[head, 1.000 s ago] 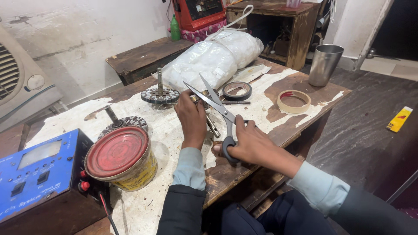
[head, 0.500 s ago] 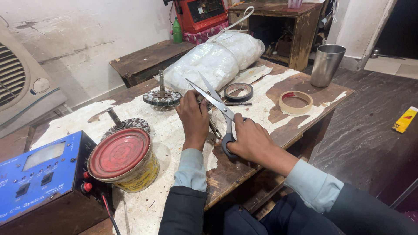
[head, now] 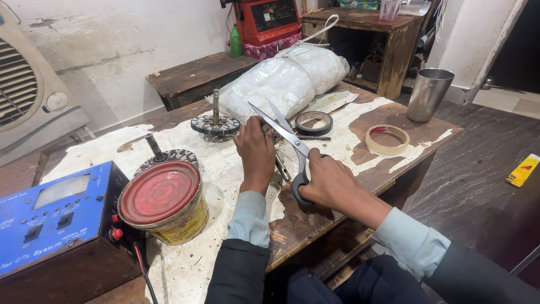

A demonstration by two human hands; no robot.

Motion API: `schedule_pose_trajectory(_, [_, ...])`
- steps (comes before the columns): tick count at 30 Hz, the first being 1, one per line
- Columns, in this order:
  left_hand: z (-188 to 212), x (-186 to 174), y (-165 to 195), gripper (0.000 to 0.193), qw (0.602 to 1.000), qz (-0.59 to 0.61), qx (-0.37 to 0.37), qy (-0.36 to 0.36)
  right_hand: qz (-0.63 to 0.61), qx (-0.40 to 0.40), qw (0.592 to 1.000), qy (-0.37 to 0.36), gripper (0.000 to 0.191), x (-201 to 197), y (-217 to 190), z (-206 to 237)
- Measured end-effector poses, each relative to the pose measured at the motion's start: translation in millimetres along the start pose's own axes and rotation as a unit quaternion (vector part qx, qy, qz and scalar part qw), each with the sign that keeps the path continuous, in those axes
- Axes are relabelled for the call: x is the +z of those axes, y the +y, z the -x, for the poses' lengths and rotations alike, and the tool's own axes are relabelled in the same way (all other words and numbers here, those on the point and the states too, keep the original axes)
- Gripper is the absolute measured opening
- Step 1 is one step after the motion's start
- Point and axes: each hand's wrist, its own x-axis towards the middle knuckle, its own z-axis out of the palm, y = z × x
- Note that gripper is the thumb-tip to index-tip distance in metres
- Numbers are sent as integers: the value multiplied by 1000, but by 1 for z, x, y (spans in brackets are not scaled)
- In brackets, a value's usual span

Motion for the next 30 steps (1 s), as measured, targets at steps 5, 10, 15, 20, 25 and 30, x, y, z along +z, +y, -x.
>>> schedule_pose_trajectory(5, [0,1,-4,20,1000,-2,10,10,-19,-17,999,31,46,-3,-2,-3])
schedule_pose_trajectory(10, [1,2,-5,19,1000,-3,6,3,-18,-40,998,51,42,-6,1,-4])
schedule_pose_trajectory(15, [1,2,-3,20,1000,2,11,7,18,-11,1000,2,62,-11,0,-6])
schedule_pose_trajectory(20, [0,4,-3,21,1000,2,6,11,24,-19,1000,6,53,-17,-3,-12])
schedule_pose_trajectory(25, [0,5,-5,22,1000,1,12,22,21,-26,999,26,36,-22,-4,-15])
schedule_pose_trajectory(30, [1,5,-4,21,1000,-7,-3,13,24,-37,999,32,34,-24,-4,-16])
